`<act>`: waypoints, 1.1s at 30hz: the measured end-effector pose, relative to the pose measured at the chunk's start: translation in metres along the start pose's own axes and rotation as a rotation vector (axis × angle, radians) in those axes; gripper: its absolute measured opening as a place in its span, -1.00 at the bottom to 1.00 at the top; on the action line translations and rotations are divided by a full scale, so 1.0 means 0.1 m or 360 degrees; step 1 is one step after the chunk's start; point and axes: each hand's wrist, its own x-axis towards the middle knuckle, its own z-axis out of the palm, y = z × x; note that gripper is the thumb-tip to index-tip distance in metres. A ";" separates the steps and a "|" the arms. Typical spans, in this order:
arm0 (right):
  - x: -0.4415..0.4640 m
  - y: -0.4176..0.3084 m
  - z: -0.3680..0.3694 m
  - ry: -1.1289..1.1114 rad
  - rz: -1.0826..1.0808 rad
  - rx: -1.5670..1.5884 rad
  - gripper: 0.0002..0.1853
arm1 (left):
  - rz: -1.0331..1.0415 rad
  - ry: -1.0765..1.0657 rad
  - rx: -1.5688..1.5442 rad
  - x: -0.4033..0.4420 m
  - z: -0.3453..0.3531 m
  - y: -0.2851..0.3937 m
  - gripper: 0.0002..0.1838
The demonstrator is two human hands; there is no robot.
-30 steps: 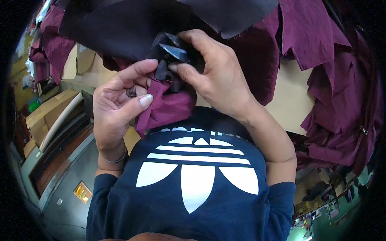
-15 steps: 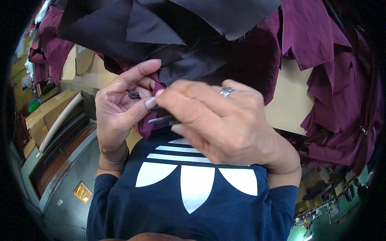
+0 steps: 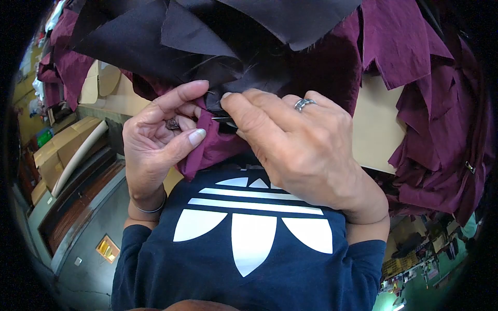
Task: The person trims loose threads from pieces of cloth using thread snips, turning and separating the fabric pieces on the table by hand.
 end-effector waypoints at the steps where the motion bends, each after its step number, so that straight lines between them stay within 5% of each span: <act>1: 0.00 -0.02 -0.02 -0.0005 -0.0002 -0.0036 -0.66 | 0.0020 -0.0004 0.0009 0.00 0.00 -0.01 -0.53; 20: -0.06 -0.08 0.05 0.0160 -0.0169 -0.0433 -0.56 | 0.0112 -0.0032 0.0067 -0.03 0.05 -0.06 -0.53; 33: -0.07 -0.10 0.14 0.0329 -0.0275 -0.0744 -0.71 | 0.0101 -0.0036 0.0048 -0.03 0.09 -0.10 -0.53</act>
